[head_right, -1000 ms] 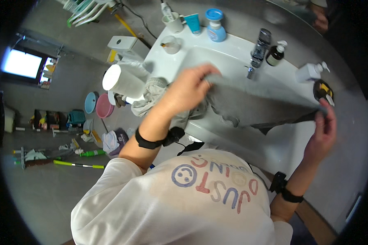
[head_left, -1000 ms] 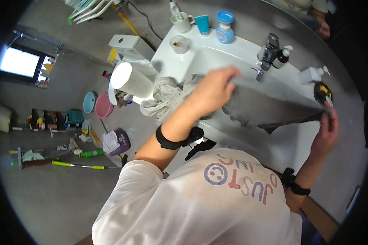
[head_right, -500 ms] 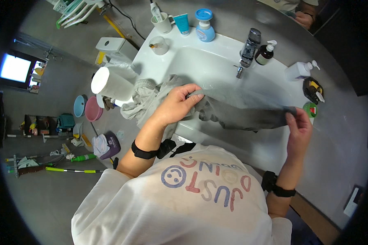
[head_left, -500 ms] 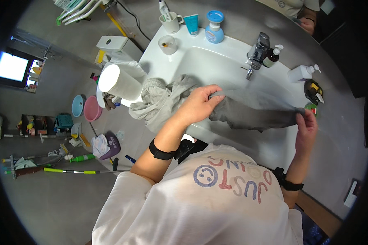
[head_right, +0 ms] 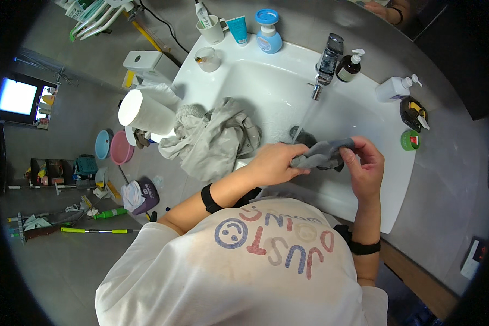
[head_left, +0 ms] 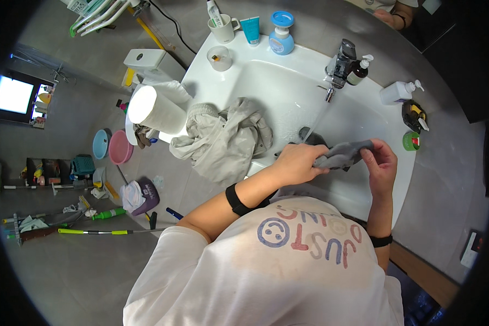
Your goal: Hand washing a gray piece of clothing in a bathroom sink.
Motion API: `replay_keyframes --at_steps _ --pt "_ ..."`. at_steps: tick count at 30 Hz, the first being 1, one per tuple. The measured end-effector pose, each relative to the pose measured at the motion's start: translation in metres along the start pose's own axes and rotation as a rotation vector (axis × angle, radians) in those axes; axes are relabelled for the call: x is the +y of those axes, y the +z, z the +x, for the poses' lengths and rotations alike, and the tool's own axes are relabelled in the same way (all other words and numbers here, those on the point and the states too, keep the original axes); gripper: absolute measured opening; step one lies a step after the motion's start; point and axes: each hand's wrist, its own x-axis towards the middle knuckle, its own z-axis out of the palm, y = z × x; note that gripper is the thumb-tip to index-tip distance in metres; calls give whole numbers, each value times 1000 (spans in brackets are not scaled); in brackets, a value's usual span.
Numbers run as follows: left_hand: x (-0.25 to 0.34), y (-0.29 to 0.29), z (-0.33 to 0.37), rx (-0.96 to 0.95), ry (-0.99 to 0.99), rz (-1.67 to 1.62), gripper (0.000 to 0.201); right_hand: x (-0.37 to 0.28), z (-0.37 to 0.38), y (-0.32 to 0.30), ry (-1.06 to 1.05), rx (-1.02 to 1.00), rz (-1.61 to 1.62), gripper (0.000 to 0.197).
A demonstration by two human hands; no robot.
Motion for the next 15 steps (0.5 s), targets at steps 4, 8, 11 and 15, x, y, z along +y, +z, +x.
replay_keyframes --at_steps 4,8,11,15 --pt "8 -5 14 46 158 -46 27 3 0 9 -31 -97 -25 23" --pt "19 -3 28 229 326 -182 23 15 2 22 -130 -91 80 36" --pt "29 -9 30 285 375 -242 21 21 0 20 -34 -135 184 47" --pt "25 -10 37 228 260 -352 24 27 -1 24 -83 -30 162 62"
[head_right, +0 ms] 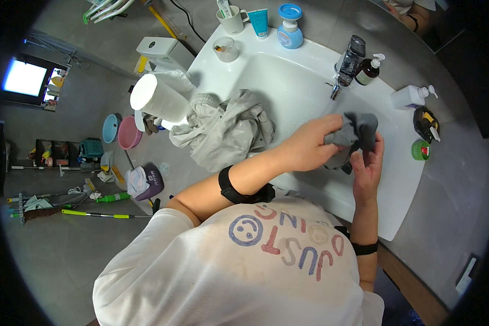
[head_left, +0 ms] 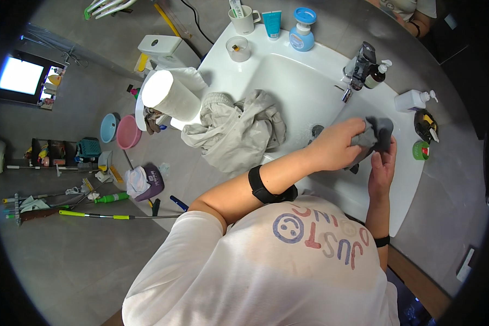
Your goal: Hand washing a gray piece of clothing in a bathroom sink.
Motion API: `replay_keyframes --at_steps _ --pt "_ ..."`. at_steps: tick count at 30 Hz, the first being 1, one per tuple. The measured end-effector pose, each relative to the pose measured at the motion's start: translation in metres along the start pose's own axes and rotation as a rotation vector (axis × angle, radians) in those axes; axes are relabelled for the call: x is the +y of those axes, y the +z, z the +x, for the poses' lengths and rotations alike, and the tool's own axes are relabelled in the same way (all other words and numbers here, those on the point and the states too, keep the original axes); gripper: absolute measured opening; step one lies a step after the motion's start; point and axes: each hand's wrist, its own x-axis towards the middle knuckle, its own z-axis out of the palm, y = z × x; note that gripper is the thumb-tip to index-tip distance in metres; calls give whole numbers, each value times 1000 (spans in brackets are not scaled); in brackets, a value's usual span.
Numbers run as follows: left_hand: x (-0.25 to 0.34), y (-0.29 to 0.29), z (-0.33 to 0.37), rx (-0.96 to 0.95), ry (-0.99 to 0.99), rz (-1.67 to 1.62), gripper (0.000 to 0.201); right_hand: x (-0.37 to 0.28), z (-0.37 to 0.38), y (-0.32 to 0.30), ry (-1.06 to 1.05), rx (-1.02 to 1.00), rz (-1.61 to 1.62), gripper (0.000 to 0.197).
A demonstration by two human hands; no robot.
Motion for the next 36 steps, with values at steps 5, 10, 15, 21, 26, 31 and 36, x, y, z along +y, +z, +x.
replay_keyframes --at_steps 5,10,15,21,26,31,36 --pt "22 -9 13 14 57 -234 30 46 2 -22 177 -269 -103 81" --pt "35 -12 26 -43 -127 -408 27 96 0 -2 249 -242 -248 67" --pt "-8 -41 18 231 -294 -617 27 82 2 -10 550 -138 -27 45" --pt "-85 -56 2 256 -788 -472 34 131 25 -53 588 -124 -156 87" --pt "-140 -27 -8 -37 -1258 -271 59 230 37 -81 607 156 -671 81" --pt "-174 -9 -11 357 -1292 -283 74 224 42 -9 243 -692 -1358 37" --pt "-242 -2 -22 436 -1294 -436 72 243 64 -3 451 -111 -1229 37"
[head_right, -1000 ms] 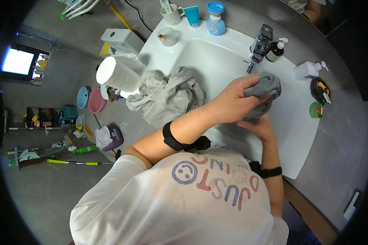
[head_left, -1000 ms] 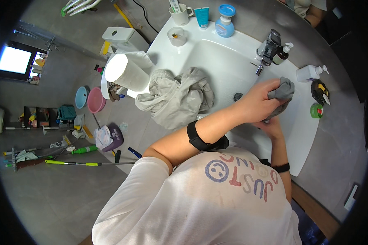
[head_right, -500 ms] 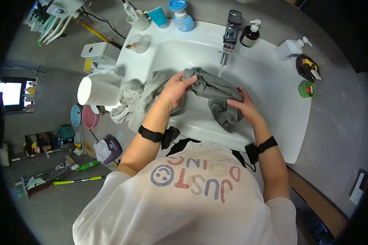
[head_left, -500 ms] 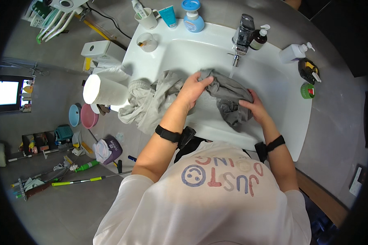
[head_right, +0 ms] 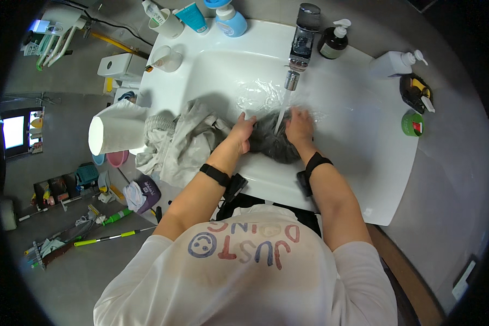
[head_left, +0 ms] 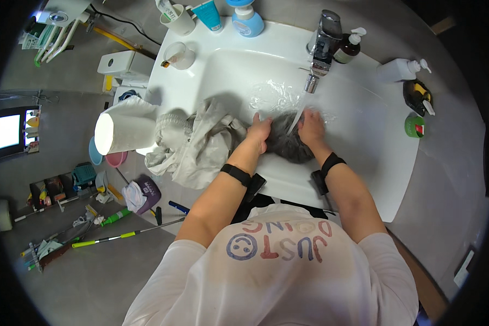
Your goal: Hand washing a gray piece of clothing in a bathroom sink.
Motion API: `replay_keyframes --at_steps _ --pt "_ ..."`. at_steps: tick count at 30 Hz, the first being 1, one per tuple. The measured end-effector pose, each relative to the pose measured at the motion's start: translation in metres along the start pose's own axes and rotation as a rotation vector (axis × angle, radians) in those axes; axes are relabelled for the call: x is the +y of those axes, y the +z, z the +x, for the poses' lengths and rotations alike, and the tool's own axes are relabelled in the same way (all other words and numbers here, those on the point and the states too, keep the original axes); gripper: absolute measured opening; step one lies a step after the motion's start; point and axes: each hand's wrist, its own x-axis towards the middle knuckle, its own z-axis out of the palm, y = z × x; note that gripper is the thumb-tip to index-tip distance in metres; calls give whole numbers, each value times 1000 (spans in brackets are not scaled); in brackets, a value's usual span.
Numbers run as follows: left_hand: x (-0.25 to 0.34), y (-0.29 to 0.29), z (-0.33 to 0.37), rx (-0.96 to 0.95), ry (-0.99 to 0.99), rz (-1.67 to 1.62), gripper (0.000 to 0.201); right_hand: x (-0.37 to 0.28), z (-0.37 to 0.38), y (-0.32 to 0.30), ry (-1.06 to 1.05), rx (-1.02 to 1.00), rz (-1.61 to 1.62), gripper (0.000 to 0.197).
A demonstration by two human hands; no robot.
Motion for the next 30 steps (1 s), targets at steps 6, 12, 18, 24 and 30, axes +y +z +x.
replay_keyframes --at_steps 6,12,18,24,30 --pt "15 16 -23 89 -48 93 73 9 -5 9 -365 -80 -44 47" --pt "24 31 -35 -176 -86 -338 67 -26 -9 2 -271 -34 644 41" --pt "11 11 -18 -368 -155 -635 64 -82 -114 -77 -503 -138 604 39" --pt "1 47 -36 -199 -156 -513 38 -67 -41 -39 16 26 282 37" --pt "6 33 -56 -275 68 -186 32 5 16 -42 -122 -339 571 36"
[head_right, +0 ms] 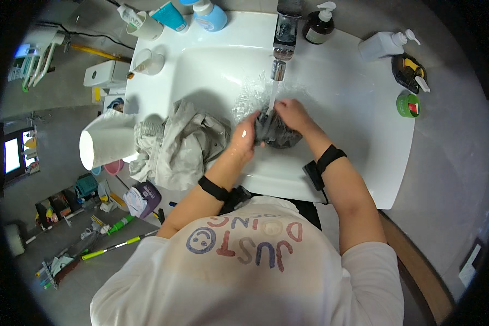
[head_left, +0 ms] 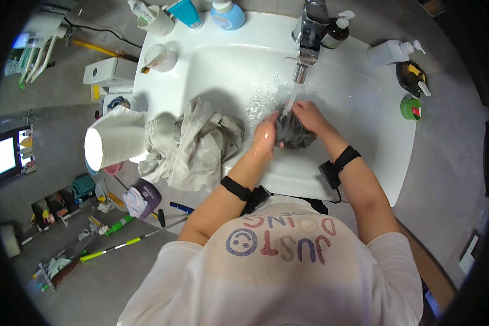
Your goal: Hand washing a gray piece of clothing in a bathroom sink.
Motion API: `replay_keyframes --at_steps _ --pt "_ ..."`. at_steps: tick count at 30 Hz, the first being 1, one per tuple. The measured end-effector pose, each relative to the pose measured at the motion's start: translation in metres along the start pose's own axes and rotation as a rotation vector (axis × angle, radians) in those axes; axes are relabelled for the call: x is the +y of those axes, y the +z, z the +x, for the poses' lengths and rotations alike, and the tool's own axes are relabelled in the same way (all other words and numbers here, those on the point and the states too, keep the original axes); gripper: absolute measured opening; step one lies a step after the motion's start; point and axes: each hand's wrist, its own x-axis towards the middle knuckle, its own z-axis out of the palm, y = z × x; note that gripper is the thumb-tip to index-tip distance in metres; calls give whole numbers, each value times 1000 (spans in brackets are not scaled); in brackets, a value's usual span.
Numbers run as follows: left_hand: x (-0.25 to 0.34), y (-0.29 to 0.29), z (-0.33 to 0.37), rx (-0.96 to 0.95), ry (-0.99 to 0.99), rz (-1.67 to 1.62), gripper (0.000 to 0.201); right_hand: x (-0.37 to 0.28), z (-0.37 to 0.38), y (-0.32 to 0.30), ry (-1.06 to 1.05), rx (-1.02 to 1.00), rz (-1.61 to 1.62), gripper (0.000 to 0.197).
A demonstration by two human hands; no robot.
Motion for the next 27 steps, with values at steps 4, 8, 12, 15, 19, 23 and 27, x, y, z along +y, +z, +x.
replay_keyframes --at_steps 4,8,12,15,19,23,27 --pt "17 -30 16 280 48 155 52 29 -3 12 193 405 -424 35" --pt "-9 -60 60 294 131 279 62 25 -19 52 -375 -12 -863 34" --pt "11 -4 36 211 -123 -52 64 31 0 52 54 584 -335 36" --pt "-4 -31 52 18 -36 -350 63 -36 -13 63 -247 247 105 41" --pt "18 -58 49 -561 -209 -576 66 -103 -88 64 -554 141 -83 47" --pt "3 -29 43 -403 -98 -729 44 -108 -83 69 -414 259 -105 33" --pt "-16 -19 35 -103 102 -559 29 -99 -40 57 0 278 -158 33"
